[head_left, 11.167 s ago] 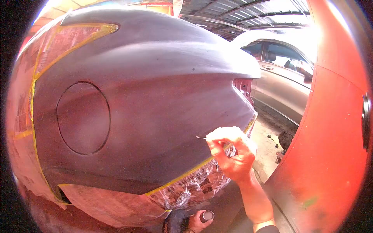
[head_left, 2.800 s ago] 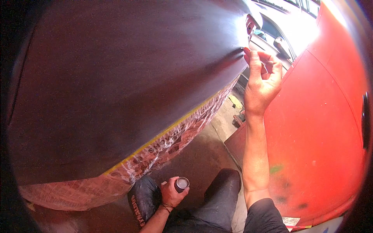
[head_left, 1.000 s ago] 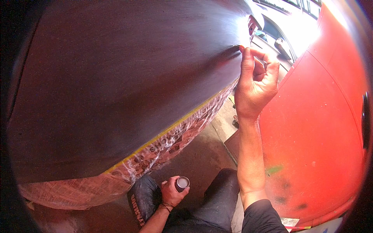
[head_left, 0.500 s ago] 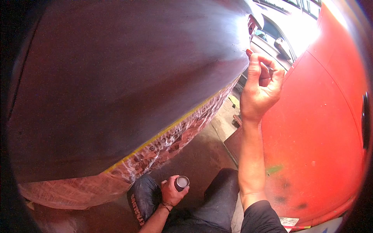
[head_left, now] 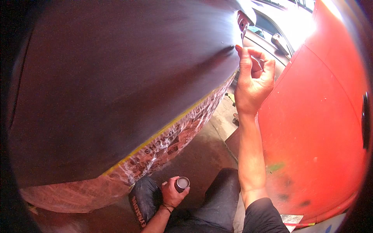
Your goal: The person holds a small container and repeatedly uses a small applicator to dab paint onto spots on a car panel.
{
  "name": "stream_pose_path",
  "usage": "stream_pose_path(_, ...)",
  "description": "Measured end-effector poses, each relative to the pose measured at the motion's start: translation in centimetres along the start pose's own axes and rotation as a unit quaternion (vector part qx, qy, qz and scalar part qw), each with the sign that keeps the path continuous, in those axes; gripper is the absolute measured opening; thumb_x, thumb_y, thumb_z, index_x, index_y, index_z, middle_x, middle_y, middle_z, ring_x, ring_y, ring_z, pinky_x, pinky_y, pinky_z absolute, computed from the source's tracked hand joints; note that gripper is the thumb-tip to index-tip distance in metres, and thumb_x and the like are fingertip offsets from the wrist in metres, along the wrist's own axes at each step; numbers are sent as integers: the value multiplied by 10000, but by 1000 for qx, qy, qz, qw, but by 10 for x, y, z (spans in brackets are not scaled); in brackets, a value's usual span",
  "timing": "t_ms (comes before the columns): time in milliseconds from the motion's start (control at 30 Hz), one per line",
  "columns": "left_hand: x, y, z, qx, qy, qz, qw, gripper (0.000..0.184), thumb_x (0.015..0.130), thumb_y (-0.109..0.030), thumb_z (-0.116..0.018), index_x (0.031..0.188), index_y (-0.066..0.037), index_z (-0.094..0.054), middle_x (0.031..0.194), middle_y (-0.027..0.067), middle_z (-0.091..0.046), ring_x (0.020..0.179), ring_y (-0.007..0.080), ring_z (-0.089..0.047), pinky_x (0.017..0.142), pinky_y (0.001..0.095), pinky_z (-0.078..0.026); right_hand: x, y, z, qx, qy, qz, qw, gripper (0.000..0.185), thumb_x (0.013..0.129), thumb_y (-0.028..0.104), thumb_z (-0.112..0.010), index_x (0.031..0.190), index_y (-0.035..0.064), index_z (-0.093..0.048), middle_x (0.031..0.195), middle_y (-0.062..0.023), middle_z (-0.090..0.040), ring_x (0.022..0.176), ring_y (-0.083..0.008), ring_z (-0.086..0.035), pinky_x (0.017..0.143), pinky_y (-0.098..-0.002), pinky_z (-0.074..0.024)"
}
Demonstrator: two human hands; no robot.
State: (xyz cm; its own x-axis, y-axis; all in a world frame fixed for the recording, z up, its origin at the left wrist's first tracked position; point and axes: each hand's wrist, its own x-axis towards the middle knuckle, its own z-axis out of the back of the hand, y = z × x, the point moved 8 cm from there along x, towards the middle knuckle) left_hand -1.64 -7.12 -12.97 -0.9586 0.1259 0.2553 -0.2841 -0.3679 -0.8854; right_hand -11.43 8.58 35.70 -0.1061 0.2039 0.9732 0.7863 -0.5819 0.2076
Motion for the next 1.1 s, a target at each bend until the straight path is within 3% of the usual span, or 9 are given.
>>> stream_pose_path(767,-1,4,-1,5,-5,4,1000,731,770,-477,-934,1310,-97,-623,1152,133,-758,1085,352,-720,1030,492,-459,0,1,-6,-47,-18,17,999,146,1033,150,-800,1107,51,-723,1016,-62,-793,933,-147,-783,846,-305,-597)
stream_pose_path(1100,-2,3,0,-3,-17,0,1000,722,767,-460,-936,1310,-98,-625,1159,134,-755,1090,357,-718,1027,498,-466,-6,4,5,9,-17,-4,1000,129,1062,59,-745,1159,13,-674,1083,-81,-787,1027,-140,-757,915,-290,-590)
